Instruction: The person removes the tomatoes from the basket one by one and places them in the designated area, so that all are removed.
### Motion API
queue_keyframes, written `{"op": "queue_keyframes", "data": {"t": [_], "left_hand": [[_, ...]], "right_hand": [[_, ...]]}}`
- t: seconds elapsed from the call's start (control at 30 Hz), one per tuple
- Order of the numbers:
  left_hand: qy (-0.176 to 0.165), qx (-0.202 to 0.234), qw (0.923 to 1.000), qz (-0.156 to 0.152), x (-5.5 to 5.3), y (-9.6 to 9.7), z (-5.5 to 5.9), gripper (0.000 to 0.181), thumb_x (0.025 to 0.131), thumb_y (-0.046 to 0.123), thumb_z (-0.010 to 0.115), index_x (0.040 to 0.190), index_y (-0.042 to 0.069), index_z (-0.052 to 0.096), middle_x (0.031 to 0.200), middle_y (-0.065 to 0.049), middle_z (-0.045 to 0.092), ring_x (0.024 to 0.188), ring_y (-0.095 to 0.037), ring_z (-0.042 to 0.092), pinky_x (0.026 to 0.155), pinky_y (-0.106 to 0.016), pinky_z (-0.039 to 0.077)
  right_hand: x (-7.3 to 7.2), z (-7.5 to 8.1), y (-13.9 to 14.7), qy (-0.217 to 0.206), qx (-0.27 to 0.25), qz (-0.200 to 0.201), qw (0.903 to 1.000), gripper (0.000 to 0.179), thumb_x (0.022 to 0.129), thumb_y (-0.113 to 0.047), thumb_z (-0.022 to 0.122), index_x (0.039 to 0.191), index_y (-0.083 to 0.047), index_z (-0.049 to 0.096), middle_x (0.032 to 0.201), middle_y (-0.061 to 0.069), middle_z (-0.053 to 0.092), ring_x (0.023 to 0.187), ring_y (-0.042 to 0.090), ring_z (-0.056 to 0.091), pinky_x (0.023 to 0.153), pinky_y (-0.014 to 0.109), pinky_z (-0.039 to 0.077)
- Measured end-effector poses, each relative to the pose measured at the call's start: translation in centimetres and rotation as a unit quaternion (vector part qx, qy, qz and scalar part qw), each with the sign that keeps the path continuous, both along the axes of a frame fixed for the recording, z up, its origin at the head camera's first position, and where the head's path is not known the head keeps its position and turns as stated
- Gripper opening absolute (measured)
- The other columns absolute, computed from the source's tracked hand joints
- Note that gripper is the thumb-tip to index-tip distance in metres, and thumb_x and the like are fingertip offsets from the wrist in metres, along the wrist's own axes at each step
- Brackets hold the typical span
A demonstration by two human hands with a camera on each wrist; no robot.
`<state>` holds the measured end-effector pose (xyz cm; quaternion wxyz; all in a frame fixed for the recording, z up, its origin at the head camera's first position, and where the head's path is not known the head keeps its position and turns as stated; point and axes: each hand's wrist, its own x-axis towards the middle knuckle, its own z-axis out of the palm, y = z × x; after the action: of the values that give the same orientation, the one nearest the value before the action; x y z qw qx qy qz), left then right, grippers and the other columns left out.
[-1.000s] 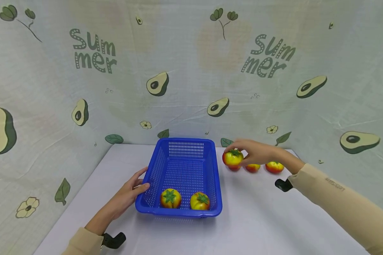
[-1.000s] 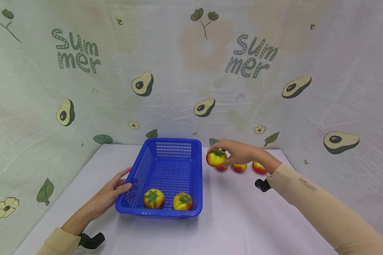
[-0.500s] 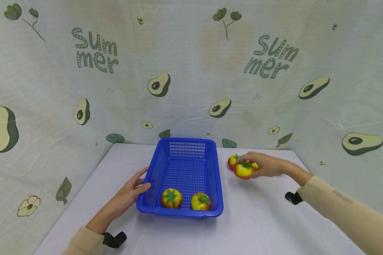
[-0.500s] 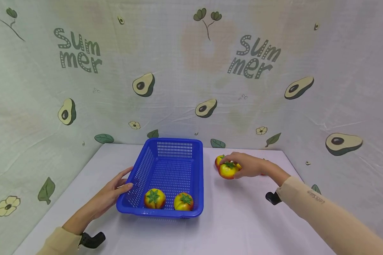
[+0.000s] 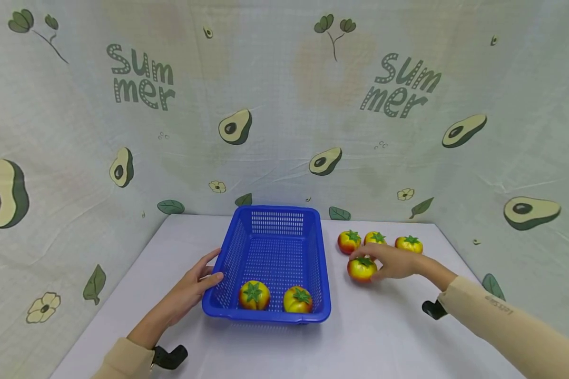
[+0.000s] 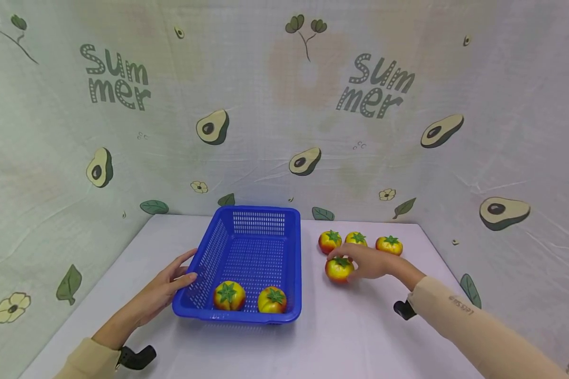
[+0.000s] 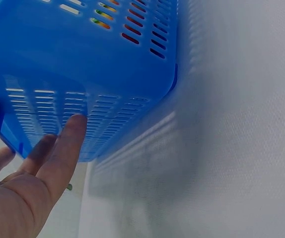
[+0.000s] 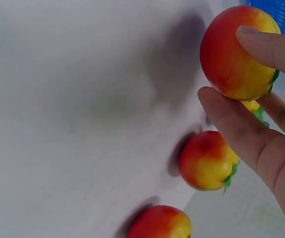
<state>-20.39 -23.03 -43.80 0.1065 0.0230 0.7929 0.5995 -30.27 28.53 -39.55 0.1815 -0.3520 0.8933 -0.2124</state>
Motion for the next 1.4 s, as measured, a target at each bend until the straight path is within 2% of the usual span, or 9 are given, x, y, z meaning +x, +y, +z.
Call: {"op": "queue_keyframes", "data": {"t": [0.4,0.73,1.1,1.4], "left_hand": [[-0.005,0.004,1.0000,0.002,0.1,-0.2,-0.2,0.068,0.096,0.039,0.061,0.153,0.039,0.024,0.143,-0.017,0.044,0.121,-0.034,0.054,0.097,-0.051,0.049],[-0.006,-0.002,0.9999,0.009,0.0,-0.1,-0.3,0.068,0.095,0.040,0.061,0.152,0.039,0.024,0.142,-0.017,0.044,0.121,-0.034,0.054,0.096,-0.051,0.050],[-0.002,-0.007,1.0000,0.006,-0.1,0.0,-0.2,0.069,0.095,0.040,0.061,0.153,0.039,0.024,0.143,-0.017,0.044,0.123,-0.034,0.053,0.098,-0.053,0.048],[0.000,-0.006,1.0000,0.002,-0.2,-0.1,-0.3,0.068,0.096,0.040,0.061,0.153,0.039,0.023,0.144,-0.017,0.044,0.123,-0.034,0.053,0.098,-0.052,0.049]], "right_hand": [[0.2,-1.4,0.0,0.003,0.016,-0.014,0.9998,0.059,0.086,-0.015,0.076,0.139,-0.020,0.050,0.137,-0.003,0.051,0.128,0.027,0.046,0.102,0.057,0.043],[0.5,-1.9,-0.1,0.002,0.011,-0.018,0.9998,0.059,0.087,-0.017,0.075,0.140,-0.018,0.049,0.138,-0.002,0.051,0.128,0.028,0.046,0.100,0.058,0.044],[0.1,-1.9,0.1,-0.022,0.003,-0.025,0.9995,0.063,0.085,-0.020,0.077,0.141,-0.017,0.048,0.140,0.003,0.049,0.125,0.027,0.047,0.097,0.055,0.047],[0.1,-0.7,0.0,-0.032,-0.001,-0.020,0.9993,0.064,0.084,-0.018,0.078,0.140,-0.021,0.047,0.141,0.011,0.047,0.119,0.028,0.052,0.097,0.056,0.047]]}}
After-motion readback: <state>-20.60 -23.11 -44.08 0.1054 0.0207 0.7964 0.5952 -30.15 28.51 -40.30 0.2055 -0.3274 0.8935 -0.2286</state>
